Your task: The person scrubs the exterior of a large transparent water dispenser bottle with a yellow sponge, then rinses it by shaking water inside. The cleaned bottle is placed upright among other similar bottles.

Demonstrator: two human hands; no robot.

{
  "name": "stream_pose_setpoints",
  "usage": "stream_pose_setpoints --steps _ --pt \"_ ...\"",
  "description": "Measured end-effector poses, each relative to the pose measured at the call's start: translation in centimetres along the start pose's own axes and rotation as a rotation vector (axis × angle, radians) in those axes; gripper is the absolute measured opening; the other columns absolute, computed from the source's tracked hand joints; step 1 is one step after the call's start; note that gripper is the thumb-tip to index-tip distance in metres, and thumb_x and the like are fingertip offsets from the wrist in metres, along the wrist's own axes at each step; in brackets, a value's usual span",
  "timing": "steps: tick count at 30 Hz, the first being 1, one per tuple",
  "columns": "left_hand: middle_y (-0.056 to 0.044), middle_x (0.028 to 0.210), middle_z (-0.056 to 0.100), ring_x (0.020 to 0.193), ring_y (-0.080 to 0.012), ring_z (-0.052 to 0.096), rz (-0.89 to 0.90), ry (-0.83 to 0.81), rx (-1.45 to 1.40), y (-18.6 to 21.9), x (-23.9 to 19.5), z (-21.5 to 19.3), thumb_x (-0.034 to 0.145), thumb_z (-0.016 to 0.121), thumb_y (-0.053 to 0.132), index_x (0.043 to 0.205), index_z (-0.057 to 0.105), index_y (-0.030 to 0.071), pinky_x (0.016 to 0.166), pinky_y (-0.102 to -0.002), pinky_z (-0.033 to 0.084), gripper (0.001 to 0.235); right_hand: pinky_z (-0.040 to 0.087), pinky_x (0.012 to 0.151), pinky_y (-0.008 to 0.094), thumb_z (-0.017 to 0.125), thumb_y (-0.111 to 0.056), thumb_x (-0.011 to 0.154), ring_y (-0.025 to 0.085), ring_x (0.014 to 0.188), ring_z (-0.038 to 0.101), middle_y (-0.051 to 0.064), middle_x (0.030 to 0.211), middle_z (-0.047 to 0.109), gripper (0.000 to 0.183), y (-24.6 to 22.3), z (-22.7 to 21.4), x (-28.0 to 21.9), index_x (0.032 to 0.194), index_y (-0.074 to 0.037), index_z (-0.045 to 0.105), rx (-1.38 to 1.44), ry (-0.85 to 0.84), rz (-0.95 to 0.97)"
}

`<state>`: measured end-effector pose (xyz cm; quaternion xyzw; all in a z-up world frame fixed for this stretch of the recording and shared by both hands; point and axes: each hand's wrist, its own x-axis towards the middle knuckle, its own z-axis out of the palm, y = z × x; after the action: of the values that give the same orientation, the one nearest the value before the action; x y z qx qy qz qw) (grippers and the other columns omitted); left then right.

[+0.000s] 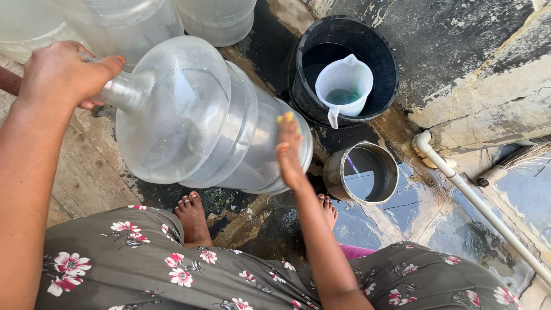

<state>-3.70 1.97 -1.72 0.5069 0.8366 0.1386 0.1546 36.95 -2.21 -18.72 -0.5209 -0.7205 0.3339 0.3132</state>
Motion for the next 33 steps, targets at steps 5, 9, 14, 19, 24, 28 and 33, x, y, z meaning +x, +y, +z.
stream_pose_setpoints --steps 5,9,14,19,24,28,33 --pt "-0.017 0.08 0.075 0.056 -0.0217 0.069 -0.084 -0.047 -0.041 0.1 -0.9 -0.4 0.092 0.075 0.053 0.102 0.076 0.001 0.06 -0.035 0.057 0.053 -0.013 0.127 0.056 -0.006 -0.09 0.085 0.038 0.162 0.001 0.019 0.174 0.011 0.115 -3.5 1.3 -1.3 0.165 -0.009 0.007 -0.088 0.104 -0.105" --pt "-0.017 0.083 0.075 0.055 -0.0206 0.069 -0.118 -0.056 -0.094 -0.4 -1.0 -0.6 0.092 0.076 0.051 0.101 0.075 0.0 0.059 -0.034 0.058 0.052 -0.01 0.13 0.057 -0.001 -0.084 0.093 0.036 0.163 0.011 0.017 0.172 0.02 0.105 0.4 1.7 -1.9 0.164 -0.008 0.014 -0.349 0.241 -0.078" --pt "-0.018 0.09 0.075 0.056 -0.021 0.069 -0.189 -0.066 -0.134 -1.9 0.1 0.0 0.091 0.076 0.05 0.107 0.072 -0.001 0.06 -0.034 0.058 0.054 -0.007 0.127 0.059 -0.002 -0.081 0.092 0.037 0.161 0.015 0.019 0.171 0.021 0.105 7.3 1.5 -2.1 0.161 -0.007 0.021 -0.278 0.299 0.127" --pt "-0.018 0.095 0.075 0.056 -0.0218 0.069 -0.22 -0.08 -0.165 -4.6 1.3 1.0 0.092 0.075 0.049 0.114 0.07 0.0 0.063 -0.034 0.057 0.054 0.021 0.123 0.059 0.008 -0.089 0.08 0.043 0.152 0.023 0.024 0.167 0.019 0.117 11.0 0.9 -2.0 0.163 -0.007 0.013 0.366 0.312 0.654" --pt "-0.018 0.097 0.077 0.058 -0.0206 0.071 -0.281 -0.151 -0.147 -5.1 1.7 1.3 0.093 0.071 0.052 0.12 0.068 0.005 0.069 -0.036 0.057 0.054 0.016 0.122 0.061 0.012 -0.097 0.072 0.043 0.153 0.023 0.028 0.165 0.024 0.134 11.2 1.0 -3.4 0.158 0.005 0.022 1.095 0.273 0.836" --pt "-0.017 0.104 0.077 0.066 -0.0232 0.073 -0.239 -0.203 -0.13 -3.3 1.3 0.2 0.096 0.069 0.057 0.119 0.07 0.002 0.074 -0.037 0.057 0.059 0.015 0.123 0.056 0.007 -0.099 0.07 0.041 0.153 0.022 0.029 0.165 0.024 0.138 12.2 -0.9 -2.2 0.157 0.007 0.023 1.039 0.279 0.797" --pt "-0.02 0.108 0.072 0.066 -0.0282 0.074 -0.202 -0.205 -0.193 -1.0 1.0 -0.3 0.083 0.081 0.052 0.136 0.053 0.002 0.07 -0.038 0.058 0.078 0.018 0.122 0.056 0.007 -0.09 0.076 0.04 0.153 0.015 0.024 0.166 0.01 0.118 11.9 -0.8 0.0 0.161 -0.008 0.005 0.627 0.392 0.68"
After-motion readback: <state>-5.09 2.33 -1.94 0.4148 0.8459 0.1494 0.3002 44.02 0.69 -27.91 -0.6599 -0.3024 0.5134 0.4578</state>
